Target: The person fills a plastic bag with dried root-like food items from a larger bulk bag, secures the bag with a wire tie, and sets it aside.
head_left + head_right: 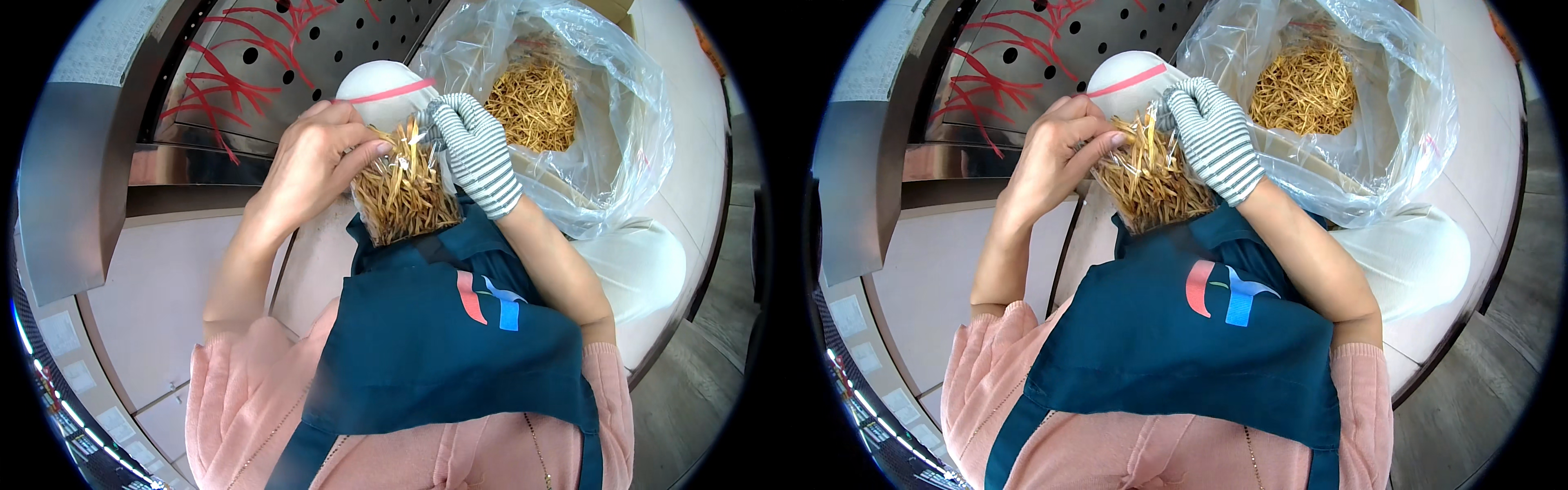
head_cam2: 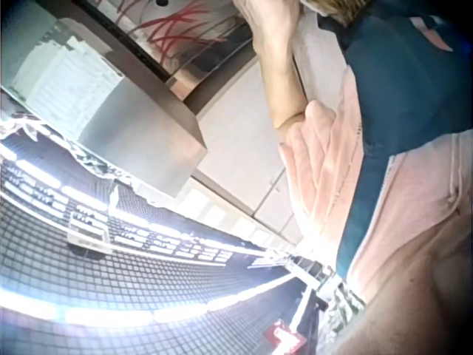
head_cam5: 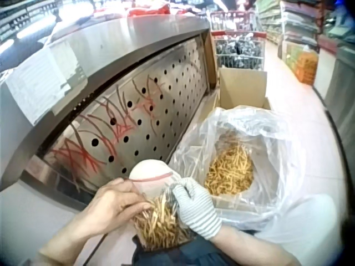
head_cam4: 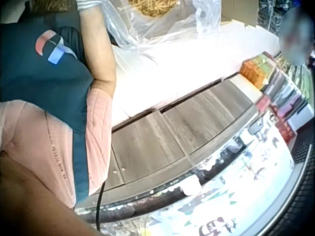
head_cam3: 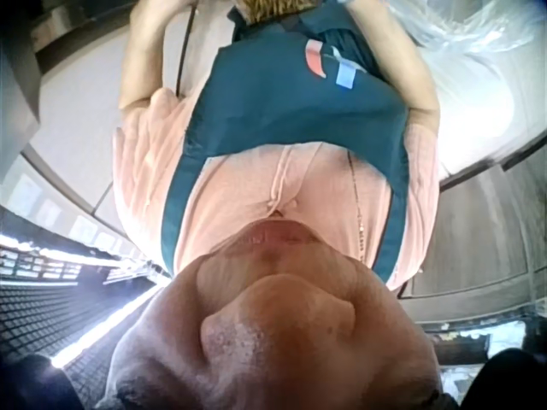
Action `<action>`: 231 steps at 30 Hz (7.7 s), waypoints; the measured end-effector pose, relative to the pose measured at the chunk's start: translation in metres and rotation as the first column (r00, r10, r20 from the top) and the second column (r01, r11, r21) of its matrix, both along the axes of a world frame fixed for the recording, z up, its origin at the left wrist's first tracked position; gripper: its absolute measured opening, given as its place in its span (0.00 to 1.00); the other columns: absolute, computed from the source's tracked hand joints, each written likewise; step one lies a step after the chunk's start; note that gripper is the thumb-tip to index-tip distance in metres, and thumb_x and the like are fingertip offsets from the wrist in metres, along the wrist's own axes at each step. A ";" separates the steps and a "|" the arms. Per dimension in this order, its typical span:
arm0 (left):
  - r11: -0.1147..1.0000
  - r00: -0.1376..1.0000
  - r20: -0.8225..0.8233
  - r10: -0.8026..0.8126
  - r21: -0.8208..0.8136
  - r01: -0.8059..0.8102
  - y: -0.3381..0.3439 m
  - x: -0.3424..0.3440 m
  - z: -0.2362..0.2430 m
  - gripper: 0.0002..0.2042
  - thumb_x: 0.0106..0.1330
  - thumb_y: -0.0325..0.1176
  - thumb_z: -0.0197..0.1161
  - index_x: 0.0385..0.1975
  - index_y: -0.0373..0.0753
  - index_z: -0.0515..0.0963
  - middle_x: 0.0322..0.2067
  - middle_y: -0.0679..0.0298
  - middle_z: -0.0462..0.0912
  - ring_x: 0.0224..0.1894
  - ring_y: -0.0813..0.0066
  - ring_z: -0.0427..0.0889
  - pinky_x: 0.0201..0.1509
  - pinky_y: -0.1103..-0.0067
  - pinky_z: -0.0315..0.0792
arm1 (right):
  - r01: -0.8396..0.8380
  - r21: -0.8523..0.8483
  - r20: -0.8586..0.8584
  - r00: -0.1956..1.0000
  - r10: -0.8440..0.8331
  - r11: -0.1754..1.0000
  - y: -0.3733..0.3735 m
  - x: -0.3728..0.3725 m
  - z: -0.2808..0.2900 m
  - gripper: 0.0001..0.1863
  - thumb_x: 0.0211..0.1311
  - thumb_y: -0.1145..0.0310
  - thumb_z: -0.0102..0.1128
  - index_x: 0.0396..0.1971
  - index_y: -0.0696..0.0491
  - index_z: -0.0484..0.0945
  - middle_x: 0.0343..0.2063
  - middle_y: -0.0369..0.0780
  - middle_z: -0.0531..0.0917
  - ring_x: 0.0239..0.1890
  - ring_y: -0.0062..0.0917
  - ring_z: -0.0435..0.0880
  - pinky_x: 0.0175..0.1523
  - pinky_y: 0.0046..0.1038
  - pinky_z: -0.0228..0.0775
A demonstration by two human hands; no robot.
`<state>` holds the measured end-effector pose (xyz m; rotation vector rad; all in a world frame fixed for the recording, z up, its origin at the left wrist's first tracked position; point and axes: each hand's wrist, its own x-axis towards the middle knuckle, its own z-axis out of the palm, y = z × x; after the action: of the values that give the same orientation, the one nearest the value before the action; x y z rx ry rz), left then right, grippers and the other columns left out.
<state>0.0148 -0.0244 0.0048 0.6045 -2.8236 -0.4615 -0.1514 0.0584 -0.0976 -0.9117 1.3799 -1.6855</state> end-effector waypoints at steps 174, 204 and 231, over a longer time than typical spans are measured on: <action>0.330 0.816 -0.456 0.355 0.878 0.346 -0.073 -0.236 -0.010 0.10 0.69 0.39 0.53 0.35 0.38 0.72 0.34 0.66 0.80 0.29 0.81 0.81 0.29 0.85 0.77 | 0.103 -0.058 0.398 0.915 -0.072 0.993 0.015 -0.224 0.113 0.16 0.64 0.64 0.52 0.47 0.56 0.75 0.37 0.36 0.81 0.36 0.21 0.80 0.41 0.21 0.75; 0.503 0.870 0.031 -0.493 0.826 0.255 -0.033 -0.219 -0.053 0.11 0.62 0.32 0.60 0.41 0.33 0.73 0.32 0.60 0.81 0.35 0.72 0.81 0.38 0.77 0.73 | 0.782 0.580 -0.613 0.604 -0.509 0.229 0.101 -0.496 -0.093 0.22 0.62 0.53 0.47 0.45 0.57 0.73 0.39 0.45 0.81 0.35 0.32 0.81 0.37 0.30 0.71; 0.610 0.784 0.467 -0.408 0.779 -0.147 -0.046 -0.269 -0.102 0.13 0.62 0.30 0.61 0.44 0.32 0.73 0.37 0.57 0.82 0.39 0.70 0.80 0.44 0.77 0.72 | 0.561 0.827 -0.538 0.808 -0.239 0.031 0.139 -0.396 -0.358 0.14 0.56 0.57 0.55 0.37 0.47 0.81 0.39 0.46 0.81 0.46 0.39 0.78 0.51 0.37 0.70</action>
<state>-0.2547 -0.0703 -0.0969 0.7780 -3.1426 -1.9636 -0.5469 0.1969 -0.4556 0.1616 2.6014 -0.5071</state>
